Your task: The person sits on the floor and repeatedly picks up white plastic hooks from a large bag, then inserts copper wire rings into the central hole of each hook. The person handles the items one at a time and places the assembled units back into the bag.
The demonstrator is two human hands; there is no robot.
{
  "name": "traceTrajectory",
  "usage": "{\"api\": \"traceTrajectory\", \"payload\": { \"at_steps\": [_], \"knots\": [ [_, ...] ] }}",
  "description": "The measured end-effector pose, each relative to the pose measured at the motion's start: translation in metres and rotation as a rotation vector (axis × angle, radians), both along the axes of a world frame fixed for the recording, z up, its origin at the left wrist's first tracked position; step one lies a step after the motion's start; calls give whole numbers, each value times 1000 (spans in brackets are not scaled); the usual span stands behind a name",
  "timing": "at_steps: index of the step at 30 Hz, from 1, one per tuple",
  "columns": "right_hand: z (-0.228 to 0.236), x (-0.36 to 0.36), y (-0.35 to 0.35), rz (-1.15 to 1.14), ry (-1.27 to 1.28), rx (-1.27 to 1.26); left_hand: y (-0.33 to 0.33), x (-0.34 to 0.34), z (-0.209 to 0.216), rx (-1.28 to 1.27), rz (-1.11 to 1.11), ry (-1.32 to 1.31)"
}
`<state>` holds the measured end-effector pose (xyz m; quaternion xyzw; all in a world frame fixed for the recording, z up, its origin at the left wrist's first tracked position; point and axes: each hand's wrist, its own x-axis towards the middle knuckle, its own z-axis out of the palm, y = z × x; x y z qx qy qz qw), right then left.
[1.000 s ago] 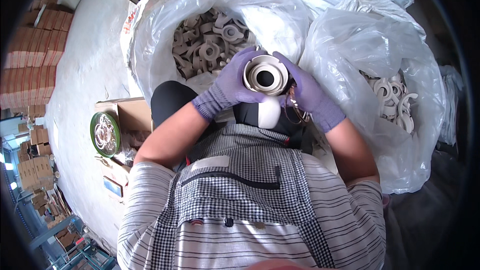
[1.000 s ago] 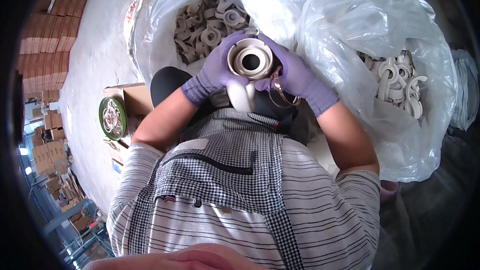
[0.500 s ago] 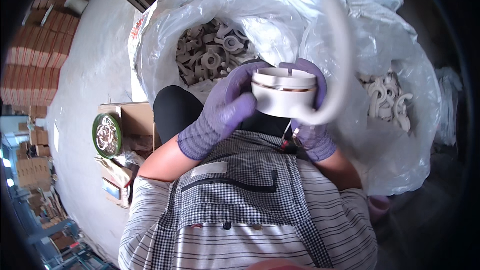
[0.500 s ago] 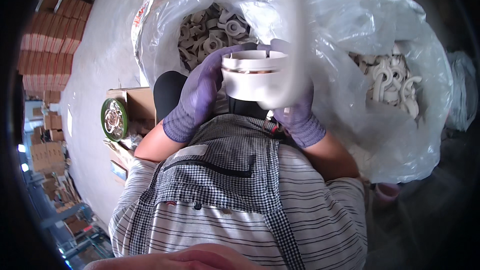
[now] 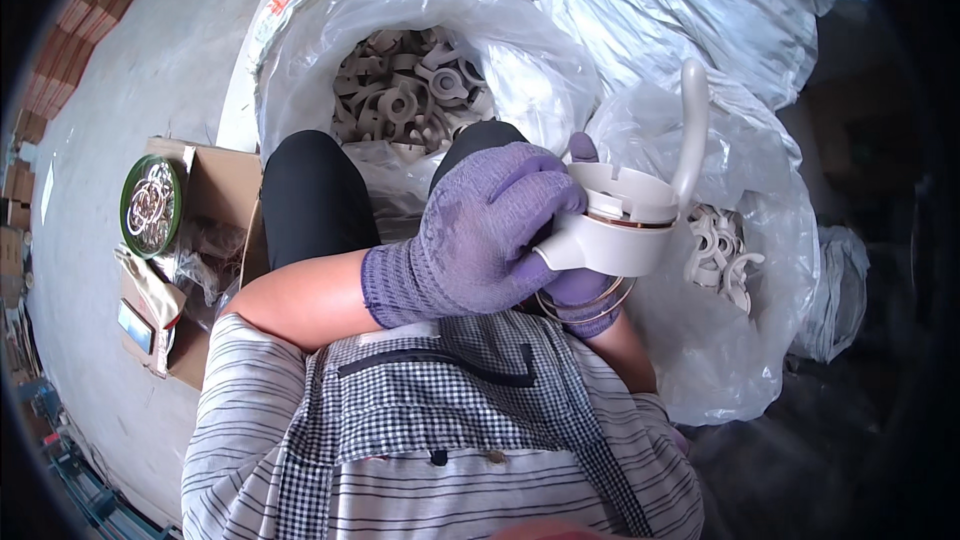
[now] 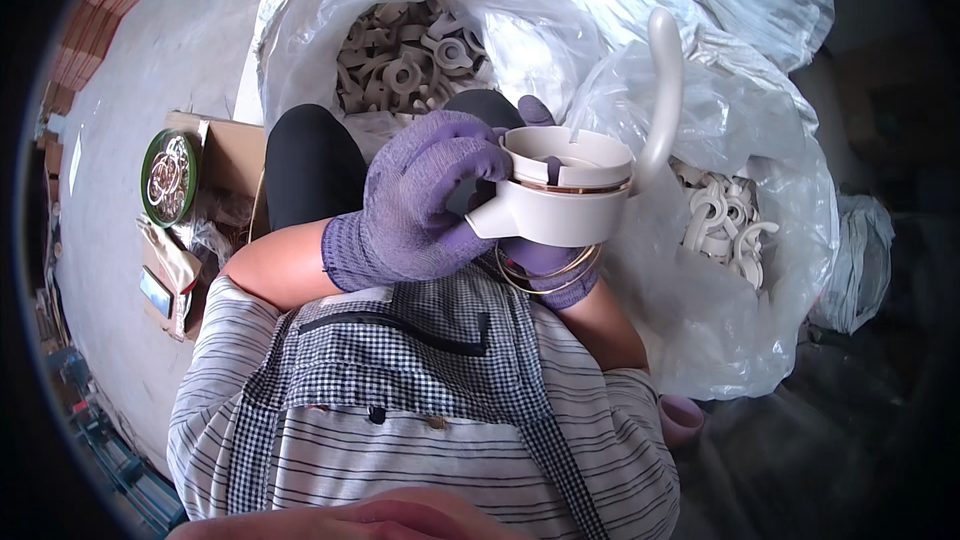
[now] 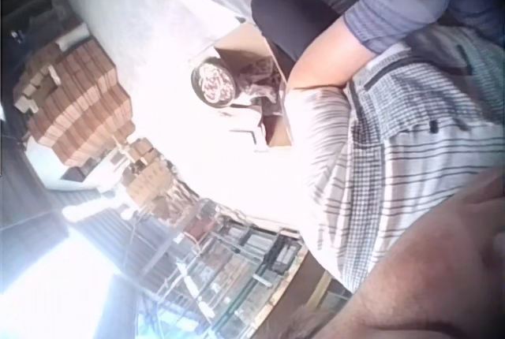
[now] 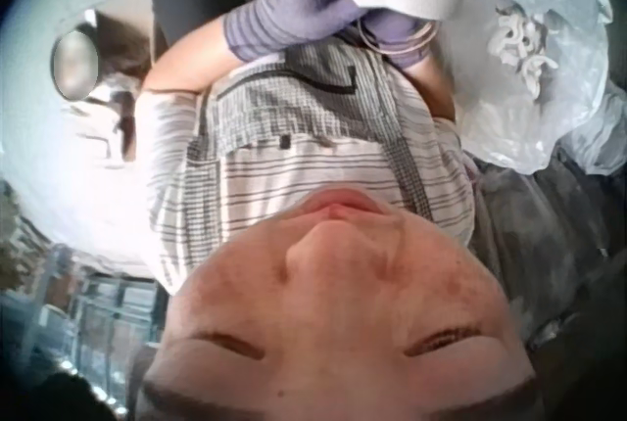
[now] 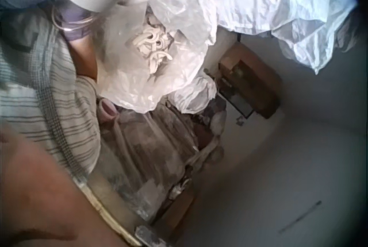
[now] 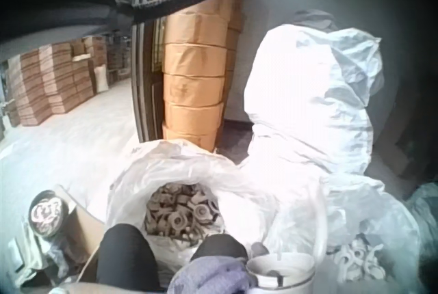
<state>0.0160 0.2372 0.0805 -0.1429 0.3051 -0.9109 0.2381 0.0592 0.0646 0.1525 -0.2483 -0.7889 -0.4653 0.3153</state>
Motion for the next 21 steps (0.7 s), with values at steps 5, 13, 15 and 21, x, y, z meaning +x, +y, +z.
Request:
{"api": "traceTrajectory", "payload": {
  "at_steps": [5,13,15,21],
  "knots": [
    [-9,3,15,-6,230,390,1,-1,9,-101,-83,-26],
    [37,20,15,-189,253,389,10,-3,22,-213,-41,22],
    [43,21,17,-181,318,471,7,-2,19,-234,-26,14],
    [17,15,26,-225,314,423,6,-3,18,-191,-75,-39]
  ]
}}
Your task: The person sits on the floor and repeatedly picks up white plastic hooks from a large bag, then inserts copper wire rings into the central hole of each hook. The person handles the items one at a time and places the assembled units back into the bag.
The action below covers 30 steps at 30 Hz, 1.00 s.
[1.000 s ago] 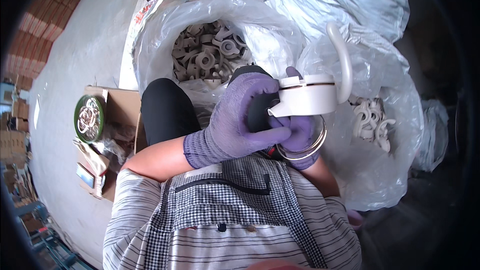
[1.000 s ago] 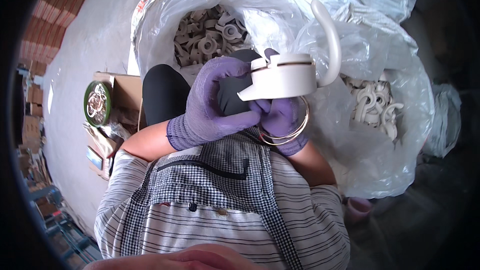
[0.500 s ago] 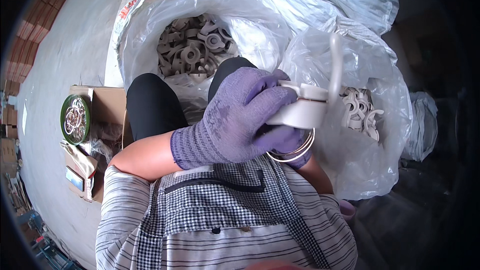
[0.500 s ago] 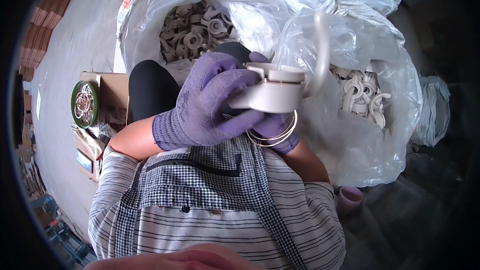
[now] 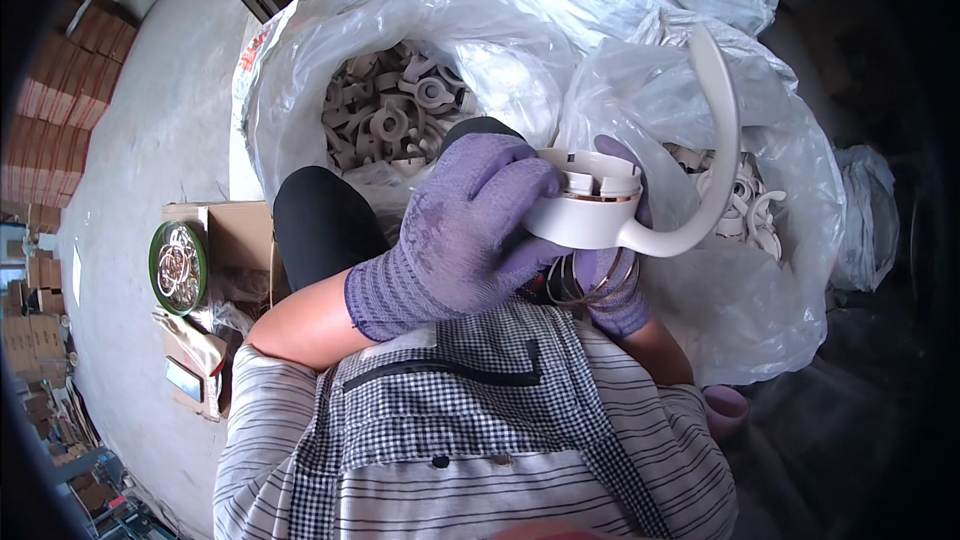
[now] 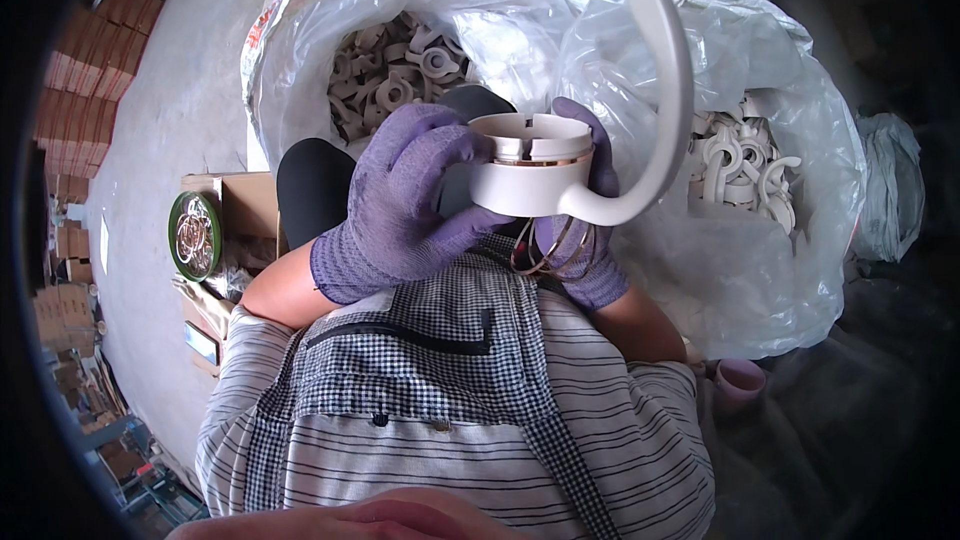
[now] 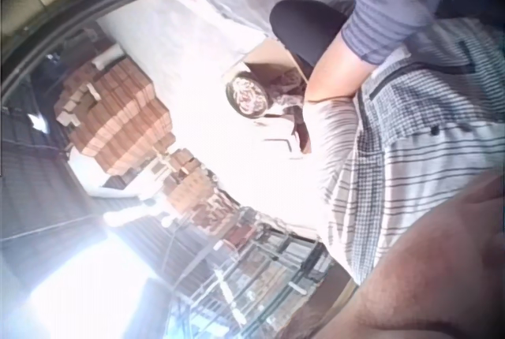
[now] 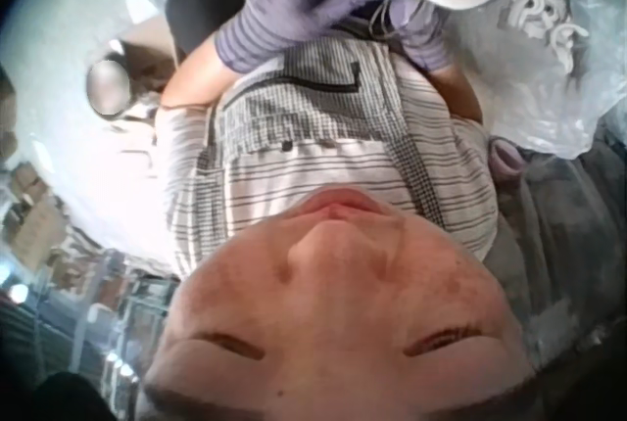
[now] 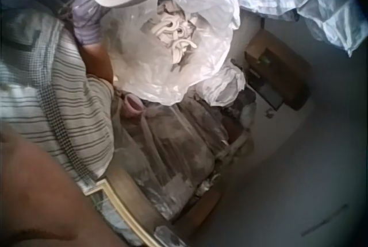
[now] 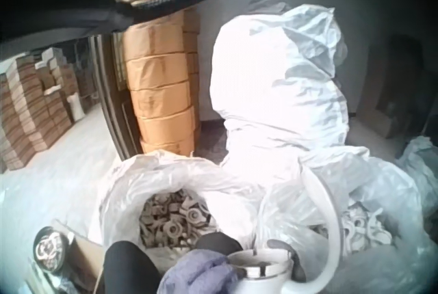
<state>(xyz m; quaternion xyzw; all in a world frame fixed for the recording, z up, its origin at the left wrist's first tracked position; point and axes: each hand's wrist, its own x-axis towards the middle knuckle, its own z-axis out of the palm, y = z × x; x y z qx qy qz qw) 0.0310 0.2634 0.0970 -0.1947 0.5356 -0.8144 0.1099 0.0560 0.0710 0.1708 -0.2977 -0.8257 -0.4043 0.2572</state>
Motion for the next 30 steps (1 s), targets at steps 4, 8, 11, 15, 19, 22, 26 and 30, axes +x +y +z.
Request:
{"api": "traceTrajectory", "payload": {
  "at_steps": [4,8,11,15,19,22,26,30],
  "knots": [
    [-28,6,8,-246,35,71,3,-2,-9,-51,-22,8],
    [-19,6,51,-358,-92,216,2,-3,-26,65,-111,-181],
    [11,-24,97,-591,-369,-160,-8,-4,-52,150,-41,-333],
    [-42,-79,236,-391,-344,-486,-18,-4,-72,148,-45,-427],
    [-22,-91,251,-257,-191,-433,-35,-8,-84,5,50,-446],
    [41,-66,153,-60,-137,-464,-68,-19,-107,-173,141,-532],
    [16,-44,64,52,-139,-272,-150,-54,-176,-648,343,-769],
    [-34,-41,-19,76,-357,-51,-201,-141,-213,-731,499,-1077]
  ]
}}
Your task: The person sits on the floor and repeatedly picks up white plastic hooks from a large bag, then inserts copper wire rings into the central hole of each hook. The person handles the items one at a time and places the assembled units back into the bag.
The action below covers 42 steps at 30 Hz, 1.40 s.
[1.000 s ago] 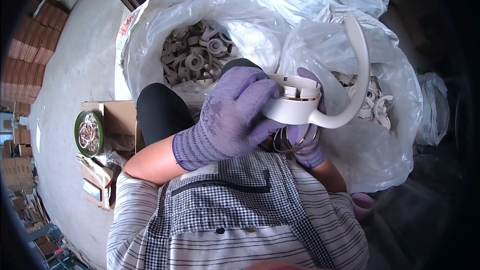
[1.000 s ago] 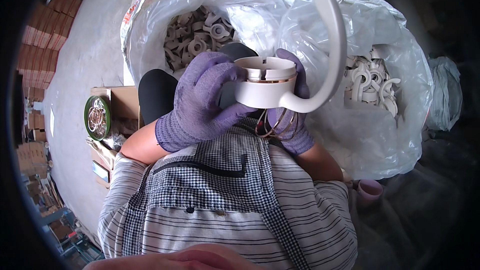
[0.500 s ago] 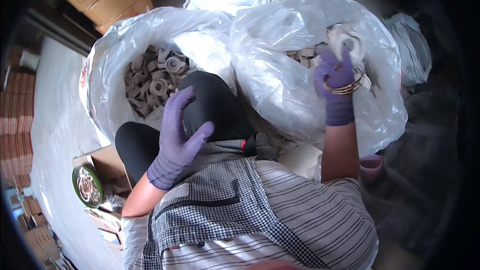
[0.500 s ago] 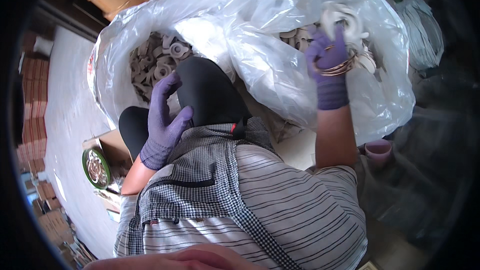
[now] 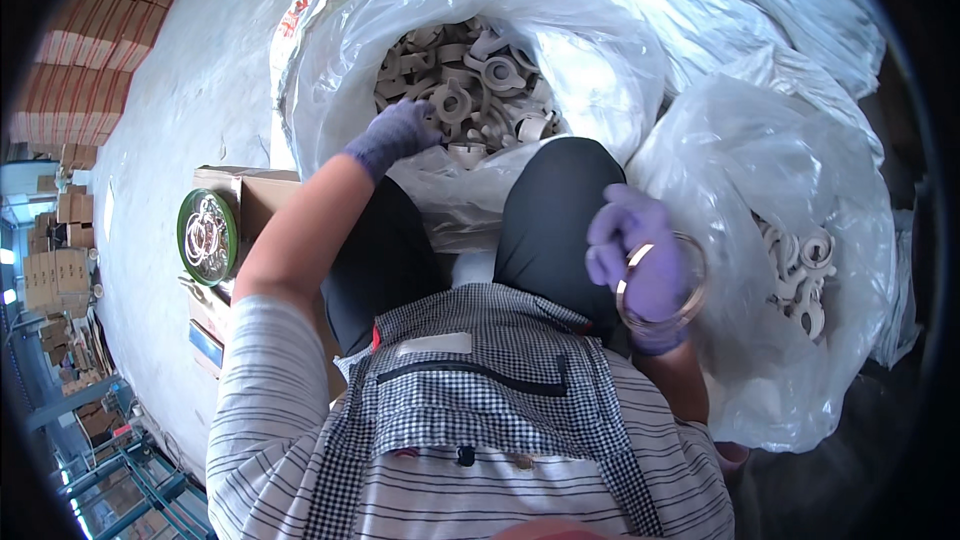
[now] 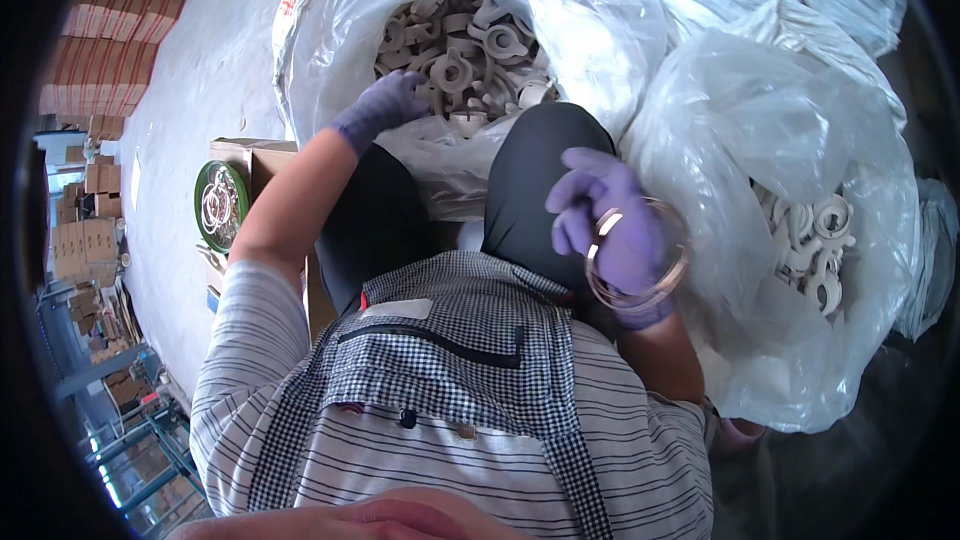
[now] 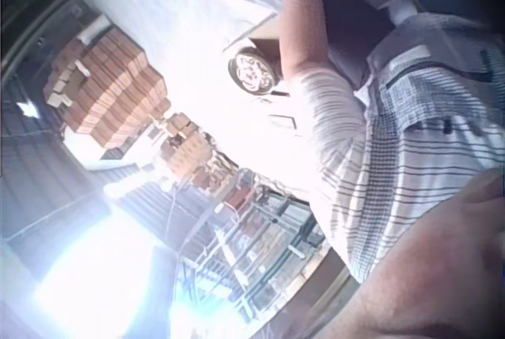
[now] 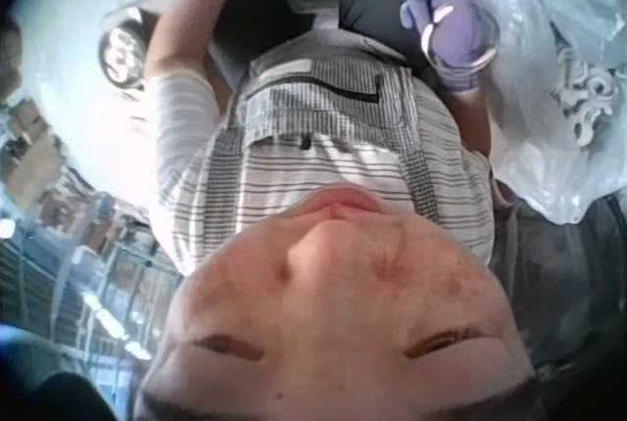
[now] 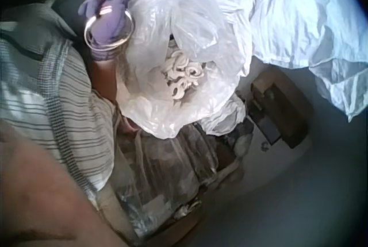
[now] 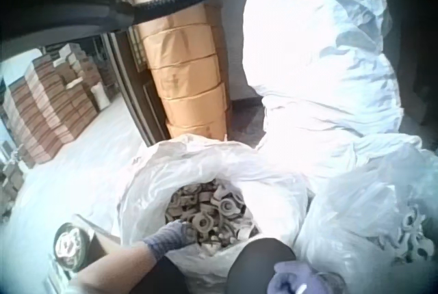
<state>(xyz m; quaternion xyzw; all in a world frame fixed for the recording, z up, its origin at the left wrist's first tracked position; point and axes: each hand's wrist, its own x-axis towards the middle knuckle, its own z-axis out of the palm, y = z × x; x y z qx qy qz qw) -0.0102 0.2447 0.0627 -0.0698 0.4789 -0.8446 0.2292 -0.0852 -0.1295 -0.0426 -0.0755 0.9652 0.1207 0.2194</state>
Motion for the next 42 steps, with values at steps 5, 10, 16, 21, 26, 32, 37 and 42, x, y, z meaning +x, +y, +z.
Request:
{"api": "traceTrajectory", "payload": {
  "at_steps": [5,10,16,21,26,32,37,42],
  "knots": [
    [-48,-23,-9,180,-76,-302,-26,-87,-98,51,201,13],
    [-55,-27,-6,213,-160,-389,-23,-105,-171,8,347,-22],
    [-56,-38,-2,201,-159,-352,-27,-132,-146,-13,252,-38],
    [-51,-47,2,223,-80,-363,-64,-135,-36,523,237,-90],
    [-56,-56,4,-78,82,-172,-28,-64,45,1562,-107,96],
    [-26,-46,4,-127,227,167,120,-24,64,1535,-438,81],
    [11,-21,19,-98,677,751,144,-14,66,715,-525,618],
    [23,-30,11,-74,971,839,100,34,94,1297,-335,386]
  ]
}}
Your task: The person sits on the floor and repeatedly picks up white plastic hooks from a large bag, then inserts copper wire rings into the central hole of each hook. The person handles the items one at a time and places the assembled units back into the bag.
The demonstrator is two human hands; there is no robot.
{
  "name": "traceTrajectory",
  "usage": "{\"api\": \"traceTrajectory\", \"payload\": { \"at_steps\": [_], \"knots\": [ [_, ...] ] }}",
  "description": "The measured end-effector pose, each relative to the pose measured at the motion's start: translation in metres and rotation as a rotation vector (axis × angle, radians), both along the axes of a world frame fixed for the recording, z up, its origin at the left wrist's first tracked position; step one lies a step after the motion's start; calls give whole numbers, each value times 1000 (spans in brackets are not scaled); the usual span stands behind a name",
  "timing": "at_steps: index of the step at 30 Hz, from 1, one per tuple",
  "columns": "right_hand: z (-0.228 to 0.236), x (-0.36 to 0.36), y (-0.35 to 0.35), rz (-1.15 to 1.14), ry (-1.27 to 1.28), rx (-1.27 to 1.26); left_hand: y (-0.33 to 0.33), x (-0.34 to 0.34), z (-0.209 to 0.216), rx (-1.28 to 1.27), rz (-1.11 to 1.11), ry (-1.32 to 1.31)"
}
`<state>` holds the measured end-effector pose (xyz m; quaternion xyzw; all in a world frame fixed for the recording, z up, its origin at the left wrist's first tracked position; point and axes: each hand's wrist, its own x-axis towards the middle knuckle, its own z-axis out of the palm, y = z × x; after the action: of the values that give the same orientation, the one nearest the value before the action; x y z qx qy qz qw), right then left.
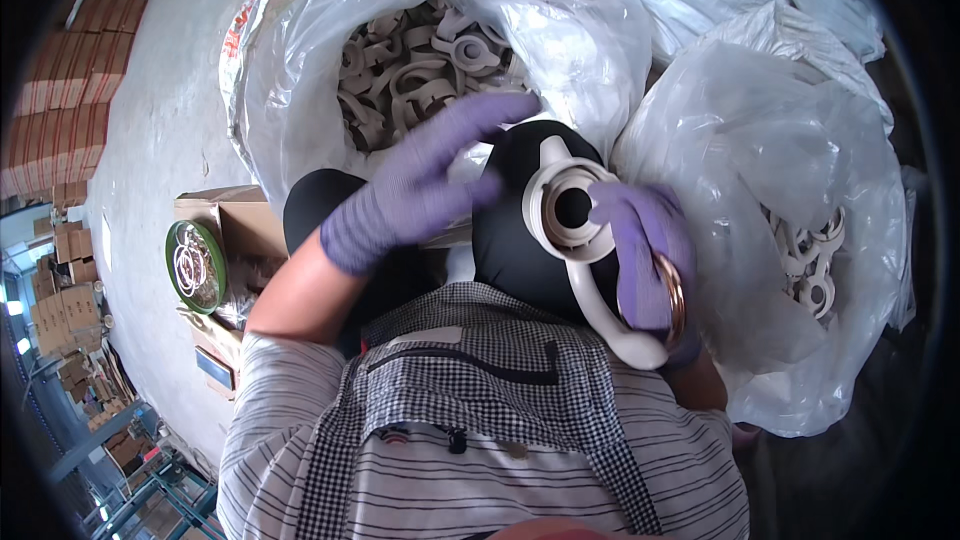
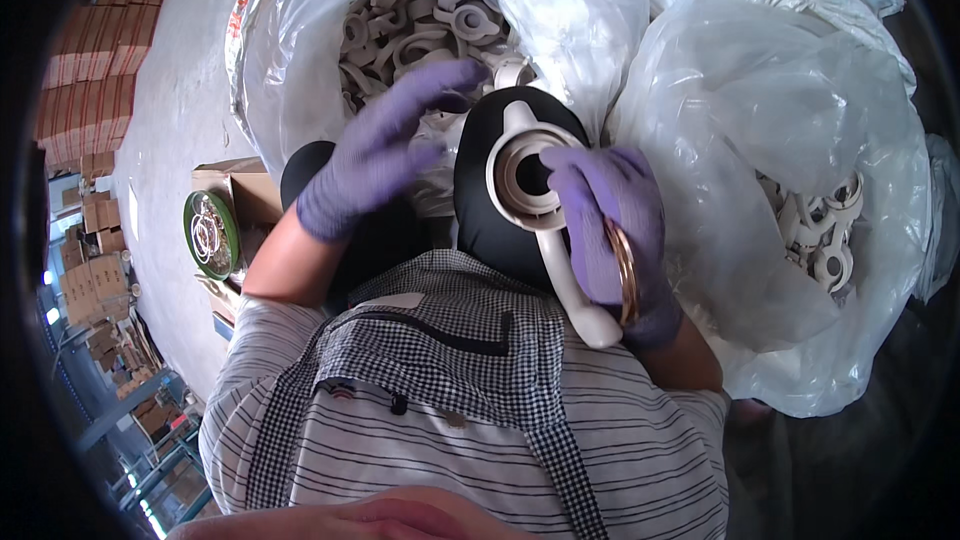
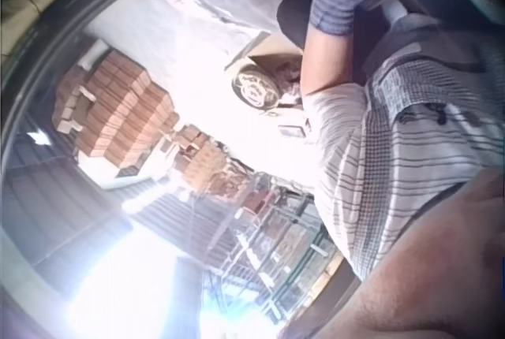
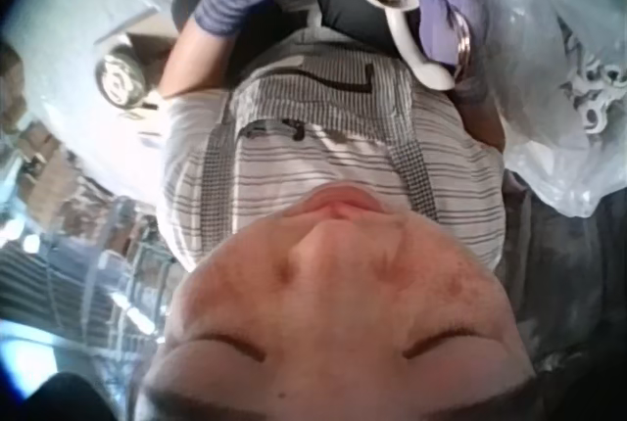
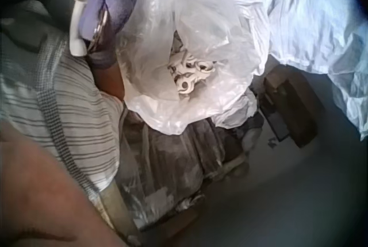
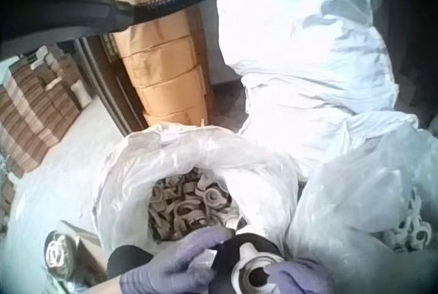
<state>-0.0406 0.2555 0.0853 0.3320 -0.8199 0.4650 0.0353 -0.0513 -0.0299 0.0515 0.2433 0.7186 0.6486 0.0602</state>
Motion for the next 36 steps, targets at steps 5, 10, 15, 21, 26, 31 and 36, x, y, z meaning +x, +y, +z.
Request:
{"api": "traceTrajectory", "payload": {
  "at_steps": [5,10,15,21,26,31,36],
  "knots": [
    [-2,1,-31,-191,-405,-253,58,35,-6,-405,192,454],
    [2,-11,-27,-293,-449,-240,38,26,-10,-337,61,393],
    [-6,-19,-25,-310,-350,-219,44,29,-2,-350,121,435],
    [-4,-28,-37,-253,-63,-194,53,36,51,-123,129,358],
    [11,-24,-43,-230,-233,-103,57,49,43,262,119,-164],
    [-17,-26,-15,-97,-61,-523,50,57,54,410,294,-594],
    [-2,-14,-6,-83,-656,-1057,47,65,39,484,292,-691]
  ]
}}
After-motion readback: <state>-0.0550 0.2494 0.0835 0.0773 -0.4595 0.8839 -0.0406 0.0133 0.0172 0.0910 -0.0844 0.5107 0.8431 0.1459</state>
